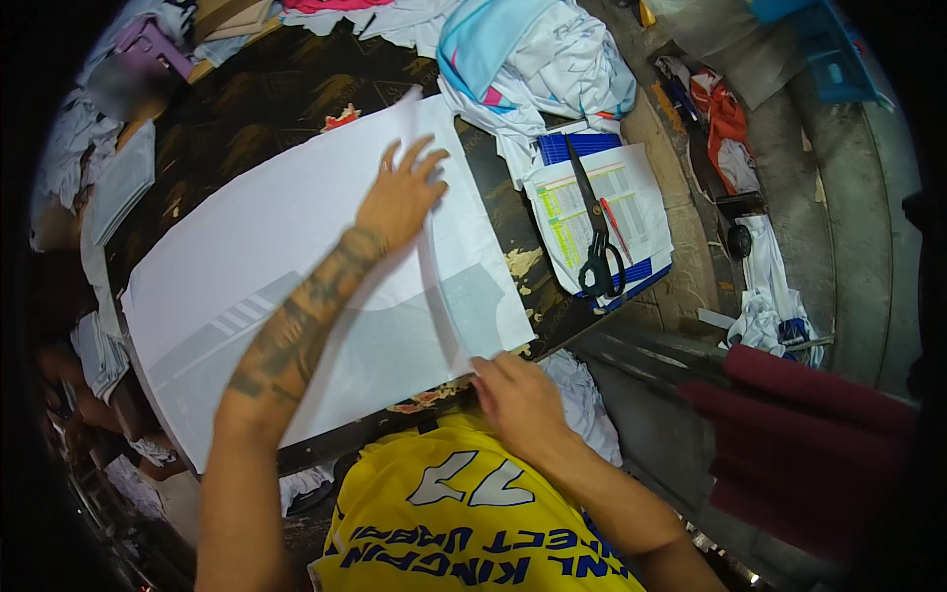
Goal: The person cuts printed fabric pieces using shears. They place a large white sheet with a blue graphic on a table, align it, and trim the edges to shape. The person repeats this process with multiple sheets, cutting along the printed outlines and setting the finished pieces aside.
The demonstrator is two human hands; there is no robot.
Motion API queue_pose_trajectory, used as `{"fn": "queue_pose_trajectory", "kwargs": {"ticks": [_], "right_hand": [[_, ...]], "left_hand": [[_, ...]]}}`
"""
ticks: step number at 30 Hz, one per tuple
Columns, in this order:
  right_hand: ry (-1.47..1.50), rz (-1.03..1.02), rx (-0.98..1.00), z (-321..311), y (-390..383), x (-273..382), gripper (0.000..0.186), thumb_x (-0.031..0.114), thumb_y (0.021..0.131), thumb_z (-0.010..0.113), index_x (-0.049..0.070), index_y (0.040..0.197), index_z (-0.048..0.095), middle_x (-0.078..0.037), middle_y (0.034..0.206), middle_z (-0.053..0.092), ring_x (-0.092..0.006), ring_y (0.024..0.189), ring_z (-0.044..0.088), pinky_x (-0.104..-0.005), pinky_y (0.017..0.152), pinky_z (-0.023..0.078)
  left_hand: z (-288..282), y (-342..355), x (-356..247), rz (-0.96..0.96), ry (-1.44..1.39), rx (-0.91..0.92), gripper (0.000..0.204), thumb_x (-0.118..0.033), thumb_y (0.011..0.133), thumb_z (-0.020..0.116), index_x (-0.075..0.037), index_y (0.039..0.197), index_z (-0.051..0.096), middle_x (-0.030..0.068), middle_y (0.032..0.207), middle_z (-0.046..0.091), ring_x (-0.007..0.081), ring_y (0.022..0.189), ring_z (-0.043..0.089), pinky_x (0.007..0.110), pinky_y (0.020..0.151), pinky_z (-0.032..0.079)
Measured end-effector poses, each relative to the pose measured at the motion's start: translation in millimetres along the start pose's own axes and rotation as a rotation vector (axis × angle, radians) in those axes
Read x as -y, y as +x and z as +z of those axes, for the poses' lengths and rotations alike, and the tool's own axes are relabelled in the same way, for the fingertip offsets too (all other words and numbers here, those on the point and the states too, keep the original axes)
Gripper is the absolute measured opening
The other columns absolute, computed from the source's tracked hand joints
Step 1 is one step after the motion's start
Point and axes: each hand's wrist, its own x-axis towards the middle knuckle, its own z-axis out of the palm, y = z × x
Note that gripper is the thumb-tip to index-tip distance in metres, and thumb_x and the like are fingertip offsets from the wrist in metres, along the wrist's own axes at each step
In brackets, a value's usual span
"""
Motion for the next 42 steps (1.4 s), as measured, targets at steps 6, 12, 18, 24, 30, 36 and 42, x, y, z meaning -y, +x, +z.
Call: {"fn": "queue_pose_trajectory", "kwargs": {"ticks": [6, 12, 18, 24, 30, 36, 42], "right_hand": [[0.29, 0.509, -0.053, -2, -9, -97, 0.025, 0.014, 0.095, 0.082, -0.003, 0.083, 0.069, -0.013, 0.076, 0.06, -0.0277, 0.065, 0.058, -0.0406, 0.063, 0.047], [0.323, 0.45, 0.031, 12, -3, -130, 0.027, 0.017, 0.096, 0.082, -0.001, 0.083, 0.066, -0.012, 0.076, 0.061, -0.0272, 0.066, 0.058, -0.0398, 0.062, 0.047], [0.424, 0.534, 0.038, -7, 48, -102, 0.035, 0.023, 0.095, 0.084, -0.001, 0.079, 0.064, -0.008, 0.065, 0.057, -0.0165, 0.06, 0.05, -0.0365, 0.059, 0.043], [0.539, 0.4, -0.106, -5, 62, -103, 0.036, 0.024, 0.093, 0.085, -0.002, 0.078, 0.066, -0.005, 0.064, 0.056, -0.0137, 0.06, 0.045, -0.0337, 0.058, 0.041], [0.372, 0.529, -0.078, 24, -7, -130, 0.038, 0.03, 0.092, 0.086, -0.001, 0.079, 0.068, -0.01, 0.067, 0.064, -0.0221, 0.061, 0.059, -0.0391, 0.061, 0.048], [0.254, 0.544, -0.066, 42, -9, -138, 0.038, 0.034, 0.093, 0.085, 0.002, 0.082, 0.07, -0.014, 0.072, 0.068, -0.0337, 0.067, 0.067, -0.0454, 0.065, 0.052], [0.252, 0.504, -0.231, 12, -9, -141, 0.03, 0.027, 0.092, 0.086, 0.002, 0.086, 0.072, -0.013, 0.077, 0.071, -0.0303, 0.068, 0.067, -0.0424, 0.066, 0.053]], "left_hand": [[6, 80, 36, 0.02, -0.013, 0.573, 0.012, -0.018, 0.085, 0.082, -0.016, 0.097, 0.082, 0.0044, 0.116, 0.075, 0.0249, 0.131, 0.06, 0.063, 0.127, 0.029], [22, 51, 10, -0.154, -0.113, 0.28, 0.036, -0.016, 0.085, 0.083, -0.016, 0.12, 0.076, 0.0087, 0.127, 0.071, 0.0294, 0.134, 0.057, 0.063, 0.128, 0.025], [-5, -115, -117, -0.462, -0.69, -0.071, 0.041, -0.023, 0.084, 0.088, -0.004, 0.111, 0.063, 0.0148, 0.107, 0.064, 0.0376, 0.104, 0.061, 0.051, 0.096, 0.047], [-23, -305, -151, -0.893, -0.503, -0.166, 0.022, 0.003, 0.083, 0.071, -0.001, 0.104, 0.064, 0.0163, 0.101, 0.061, 0.0382, 0.098, 0.061, 0.046, 0.087, 0.05], [-28, -367, -156, -0.824, -0.368, -0.114, 0.017, 0.004, 0.089, 0.067, -0.002, 0.105, 0.068, 0.015, 0.103, 0.063, 0.0369, 0.102, 0.061, 0.047, 0.089, 0.047], [-25, -369, -157, -0.797, -0.273, -0.12, 0.017, 0.003, 0.09, 0.068, -0.004, 0.104, 0.07, 0.013, 0.105, 0.066, 0.0356, 0.102, 0.062, 0.046, 0.09, 0.045], [-33, -329, -165, -0.802, -0.223, -0.074, 0.022, -0.008, 0.088, 0.07, -0.008, 0.11, 0.072, 0.0106, 0.107, 0.067, 0.0328, 0.107, 0.062, 0.048, 0.097, 0.041]]}}
